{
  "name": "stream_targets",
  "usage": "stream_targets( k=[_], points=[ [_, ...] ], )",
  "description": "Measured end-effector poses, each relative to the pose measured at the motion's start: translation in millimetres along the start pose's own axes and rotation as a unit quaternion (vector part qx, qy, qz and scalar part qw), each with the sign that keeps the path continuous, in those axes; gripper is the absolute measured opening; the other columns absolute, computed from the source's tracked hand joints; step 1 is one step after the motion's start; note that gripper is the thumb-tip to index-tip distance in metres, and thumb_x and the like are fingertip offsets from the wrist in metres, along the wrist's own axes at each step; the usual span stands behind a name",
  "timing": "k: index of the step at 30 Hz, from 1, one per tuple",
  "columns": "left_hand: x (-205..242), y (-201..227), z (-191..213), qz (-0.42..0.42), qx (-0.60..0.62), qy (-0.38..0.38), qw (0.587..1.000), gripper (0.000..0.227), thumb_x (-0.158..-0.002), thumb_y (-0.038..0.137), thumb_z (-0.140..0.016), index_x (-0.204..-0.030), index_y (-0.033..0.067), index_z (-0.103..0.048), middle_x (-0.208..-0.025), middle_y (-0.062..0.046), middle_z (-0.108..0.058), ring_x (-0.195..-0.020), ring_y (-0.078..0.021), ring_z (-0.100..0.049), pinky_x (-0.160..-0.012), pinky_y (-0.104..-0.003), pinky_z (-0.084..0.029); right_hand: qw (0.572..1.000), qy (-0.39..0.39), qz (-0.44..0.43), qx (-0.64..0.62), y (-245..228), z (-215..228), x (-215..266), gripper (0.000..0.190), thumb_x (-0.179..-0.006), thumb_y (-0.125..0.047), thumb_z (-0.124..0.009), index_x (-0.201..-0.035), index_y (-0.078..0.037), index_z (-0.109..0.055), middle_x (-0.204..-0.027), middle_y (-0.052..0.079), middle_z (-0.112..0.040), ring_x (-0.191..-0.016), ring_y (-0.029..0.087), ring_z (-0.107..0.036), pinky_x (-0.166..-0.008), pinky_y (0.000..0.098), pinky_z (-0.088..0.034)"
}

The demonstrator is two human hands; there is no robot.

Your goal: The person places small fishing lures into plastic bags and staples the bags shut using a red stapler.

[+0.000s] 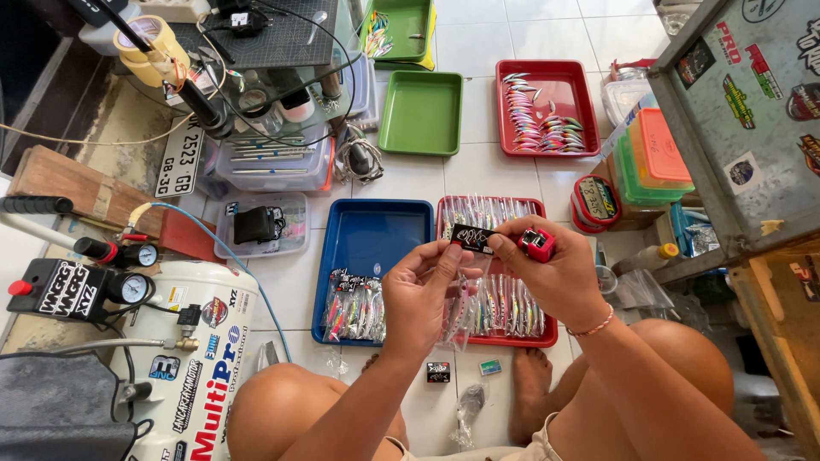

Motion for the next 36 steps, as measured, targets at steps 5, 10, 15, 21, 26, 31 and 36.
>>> stream_targets(
  k=[5, 10, 15, 21, 26, 31, 36],
  points=[
    [0.0, -0.7, 0.5, -0.008, -0.002, 0.001, 1.0, 0.026, -0.094, 0.013, -0.075, -0.109, -0.0073, -0.071, -0.096, -0.026, -0.078, -0.081, -0.0367, -0.079, -0.062, -0.043, -0.069, 1.0, -0.019, 0.004, 0.01, 4.1, -0.7, -1.8, 0.006, -0.09, -0.004, -0.079, -0.093, 0.0, -0.077, -0.071, 0.011, -0.071, -0.061, 0.014, -0.065, -0.059, 0.0273, -0.058],
    [1.3, 3.9, -2.4, -0.014, -0.018, 0.0, 1.0, 0.026, -0.094, 0.015, -0.075, -0.107, -0.0067, -0.073, -0.095, -0.025, -0.079, -0.081, -0.0359, -0.08, -0.063, -0.042, -0.069, 1.0, -0.027, 0.003, 0.007, 5.1, -1.1, -2.8, 0.005, -0.09, -0.003, -0.079, -0.092, 0.001, -0.076, -0.071, 0.011, -0.07, -0.061, 0.013, -0.065, -0.059, 0.0276, -0.057],
    [0.8, 2.9, -1.7, -0.021, -0.022, -0.001, 1.0, 0.025, -0.094, 0.015, -0.075, -0.105, -0.0073, -0.073, -0.094, -0.025, -0.079, -0.08, -0.0349, -0.079, -0.063, -0.042, -0.069, 1.0, -0.03, 0.001, 0.006, 5.4, -0.6, -2.7, 0.005, -0.09, -0.003, -0.079, -0.093, 0.0, -0.077, -0.071, 0.011, -0.07, -0.061, 0.013, -0.065, -0.059, 0.0276, -0.057],
    [5.2, 12.6, -2.7, -0.043, -0.028, 0.006, 0.999, 0.025, -0.094, 0.015, -0.074, -0.106, -0.0068, -0.073, -0.095, -0.026, -0.079, -0.079, -0.0346, -0.08, -0.063, -0.041, -0.069, 0.998, -0.033, -0.056, 0.012, 16.3, -2.6, -0.5, 0.008, -0.091, -0.008, -0.078, -0.096, -0.002, -0.078, -0.073, 0.012, -0.074, -0.063, 0.015, -0.067, -0.06, 0.0295, -0.06],
    [1.7, 14.6, 4.3, -0.057, -0.014, 0.019, 0.998, 0.025, -0.095, 0.015, -0.073, -0.107, -0.0068, -0.071, -0.095, -0.025, -0.079, -0.078, -0.0329, -0.079, -0.064, -0.04, -0.069, 0.919, 0.031, -0.261, -0.294, 81.3, 9.2, -9.0, 0.032, -0.095, -0.023, -0.061, -0.119, -0.003, -0.055, -0.088, 0.015, -0.066, -0.077, 0.026, -0.067, -0.072, 0.0411, -0.06],
    [-0.8, 15.4, 9.4, -0.076, -0.016, 0.035, 0.996, 0.023, -0.095, 0.015, -0.073, -0.106, -0.0057, -0.071, -0.094, -0.024, -0.079, -0.079, -0.0297, -0.079, -0.065, -0.037, -0.069, 0.849, 0.097, -0.331, -0.4, 111.6, 6.5, -11.5, 0.041, -0.104, -0.03, -0.047, -0.127, 0.004, -0.049, -0.106, 0.014, -0.061, -0.094, 0.023, -0.069, -0.09, 0.0347, -0.058],
    [1.5, 20.7, 7.0, -0.106, -0.047, 0.029, 0.993, 0.022, -0.095, 0.015, -0.074, -0.105, -0.0048, -0.072, -0.093, -0.023, -0.078, -0.077, -0.028, -0.079, -0.064, -0.036, -0.069, 0.827, 0.035, -0.355, -0.434, 134.2, -7.7, -9.9, 0.061, -0.101, -0.053, -0.038, -0.125, -0.001, -0.058, -0.085, 0.016, -0.064, -0.059, 0.032, -0.07, -0.043, 0.0369, -0.055]
  ],
)
Point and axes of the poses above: each hand's wrist, its own x-axis away from the middle knuckle, its own z-axis out of the back of the hand, y = z × x, the point moved 10 cm from there along -x, towards the middle knuckle
